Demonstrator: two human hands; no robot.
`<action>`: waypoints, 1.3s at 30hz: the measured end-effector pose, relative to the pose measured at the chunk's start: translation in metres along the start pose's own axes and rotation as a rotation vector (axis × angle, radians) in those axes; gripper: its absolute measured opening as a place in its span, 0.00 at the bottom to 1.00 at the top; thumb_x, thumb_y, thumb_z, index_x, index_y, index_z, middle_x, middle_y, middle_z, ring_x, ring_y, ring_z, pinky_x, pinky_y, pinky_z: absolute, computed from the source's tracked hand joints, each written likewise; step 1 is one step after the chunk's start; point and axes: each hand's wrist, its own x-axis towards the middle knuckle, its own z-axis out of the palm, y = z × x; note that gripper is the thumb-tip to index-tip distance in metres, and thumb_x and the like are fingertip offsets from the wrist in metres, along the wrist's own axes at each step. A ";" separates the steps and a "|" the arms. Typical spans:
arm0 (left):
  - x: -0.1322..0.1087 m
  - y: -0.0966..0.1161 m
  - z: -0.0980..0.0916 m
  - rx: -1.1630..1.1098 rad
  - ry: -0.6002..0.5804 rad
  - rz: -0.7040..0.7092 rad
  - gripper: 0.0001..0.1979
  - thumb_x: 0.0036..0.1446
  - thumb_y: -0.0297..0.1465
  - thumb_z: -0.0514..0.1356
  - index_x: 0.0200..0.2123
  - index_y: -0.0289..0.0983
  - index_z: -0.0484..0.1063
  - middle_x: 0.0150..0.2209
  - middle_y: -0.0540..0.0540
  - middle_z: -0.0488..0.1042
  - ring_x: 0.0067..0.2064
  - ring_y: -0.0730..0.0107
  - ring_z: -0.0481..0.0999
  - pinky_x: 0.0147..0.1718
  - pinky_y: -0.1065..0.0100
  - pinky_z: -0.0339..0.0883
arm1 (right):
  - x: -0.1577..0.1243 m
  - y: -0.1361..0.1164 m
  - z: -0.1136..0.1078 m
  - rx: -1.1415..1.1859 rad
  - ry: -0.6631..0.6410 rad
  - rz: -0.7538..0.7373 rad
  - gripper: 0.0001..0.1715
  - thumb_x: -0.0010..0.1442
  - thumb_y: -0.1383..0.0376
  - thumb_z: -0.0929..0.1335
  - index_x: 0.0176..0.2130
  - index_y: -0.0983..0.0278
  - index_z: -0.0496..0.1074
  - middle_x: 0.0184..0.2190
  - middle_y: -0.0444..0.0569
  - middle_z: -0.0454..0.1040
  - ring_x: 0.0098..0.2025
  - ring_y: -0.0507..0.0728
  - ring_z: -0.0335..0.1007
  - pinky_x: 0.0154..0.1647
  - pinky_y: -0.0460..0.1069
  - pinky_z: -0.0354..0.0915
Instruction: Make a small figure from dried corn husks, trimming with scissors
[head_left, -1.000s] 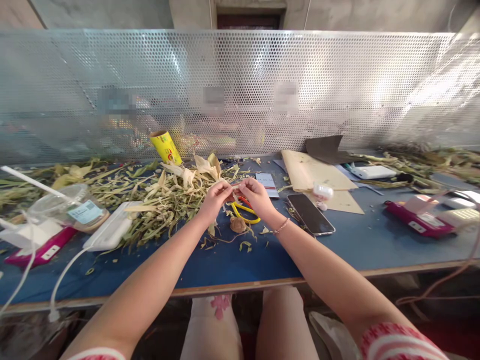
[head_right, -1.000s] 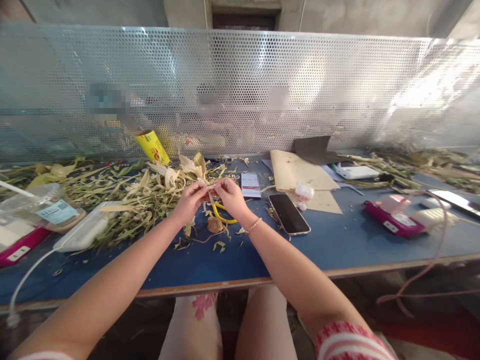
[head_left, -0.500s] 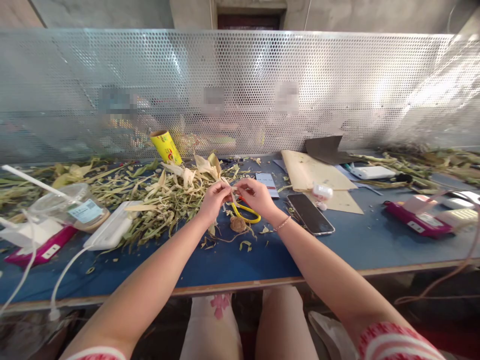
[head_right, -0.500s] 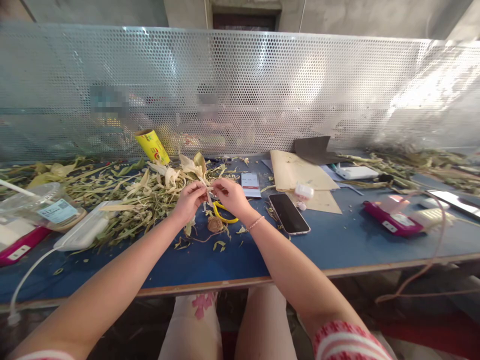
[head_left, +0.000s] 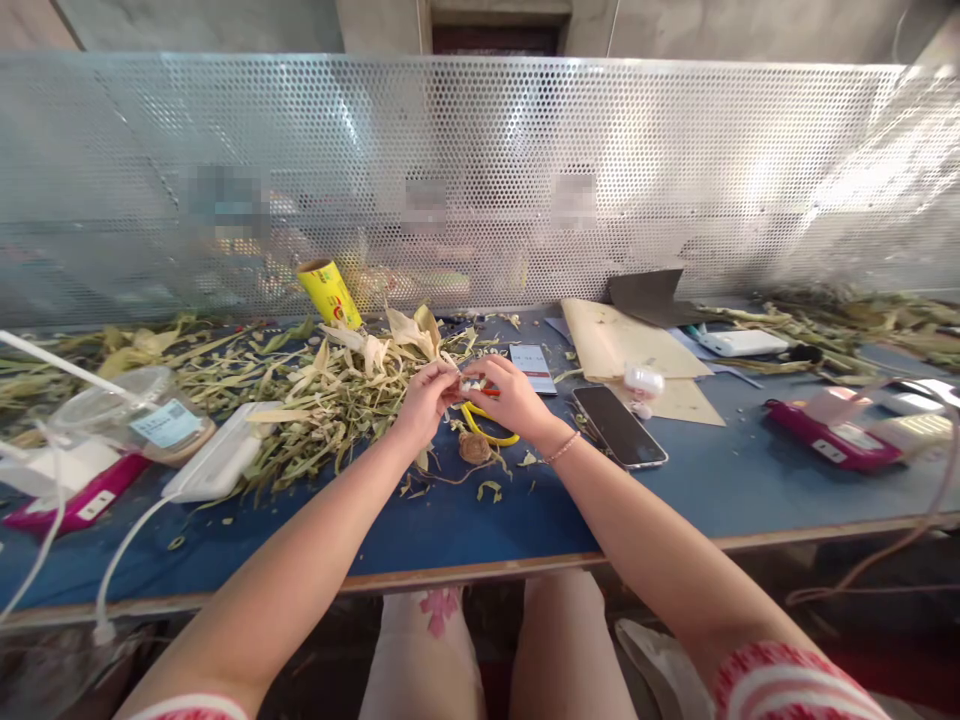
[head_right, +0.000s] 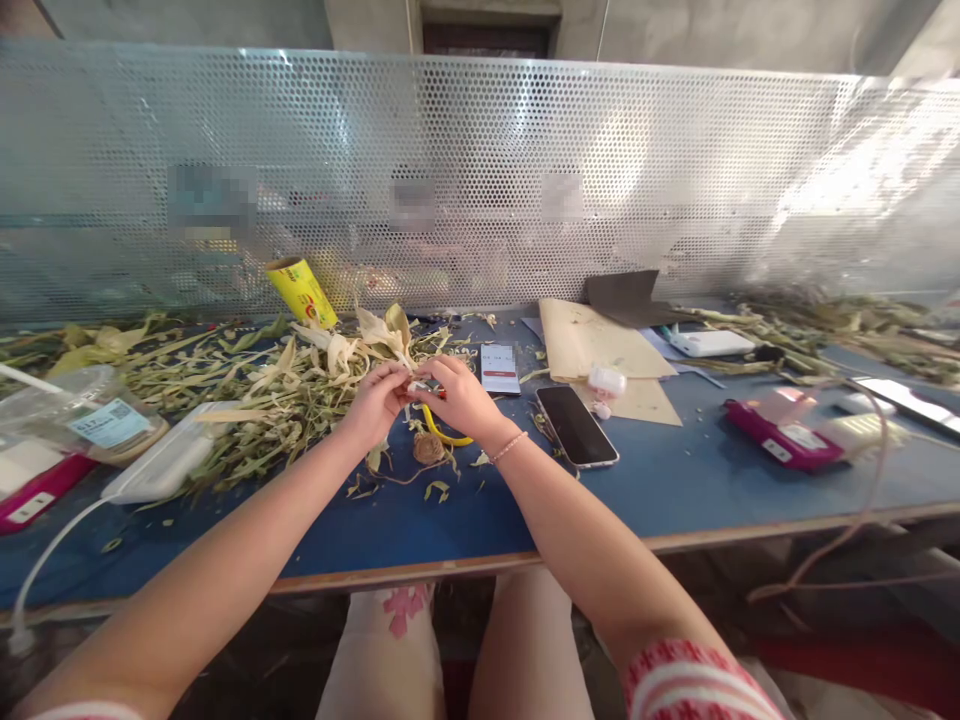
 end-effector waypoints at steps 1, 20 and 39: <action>0.000 0.000 0.001 0.008 -0.001 0.013 0.08 0.39 0.30 0.62 0.19 0.35 0.64 0.19 0.55 0.63 0.22 0.82 0.64 0.24 0.75 0.60 | 0.001 -0.001 0.000 -0.003 0.018 0.008 0.06 0.55 0.65 0.65 0.36 0.62 0.68 0.35 0.50 0.71 0.41 0.56 0.66 0.44 0.53 0.63; -0.008 -0.002 0.002 0.719 -0.016 0.465 0.07 0.43 0.32 0.61 0.23 0.37 0.66 0.24 0.51 0.65 0.28 0.74 0.65 0.29 0.71 0.60 | 0.004 -0.007 0.005 0.288 0.186 0.395 0.05 0.51 0.63 0.65 0.27 0.62 0.68 0.29 0.46 0.71 0.29 0.52 0.66 0.32 0.48 0.63; -0.007 0.000 0.003 0.508 0.088 0.318 0.09 0.43 0.35 0.62 0.26 0.36 0.68 0.25 0.51 0.70 0.28 0.73 0.69 0.31 0.70 0.63 | 0.005 -0.011 0.008 0.299 0.276 0.412 0.03 0.49 0.65 0.66 0.25 0.63 0.69 0.30 0.46 0.64 0.26 0.49 0.61 0.27 0.47 0.63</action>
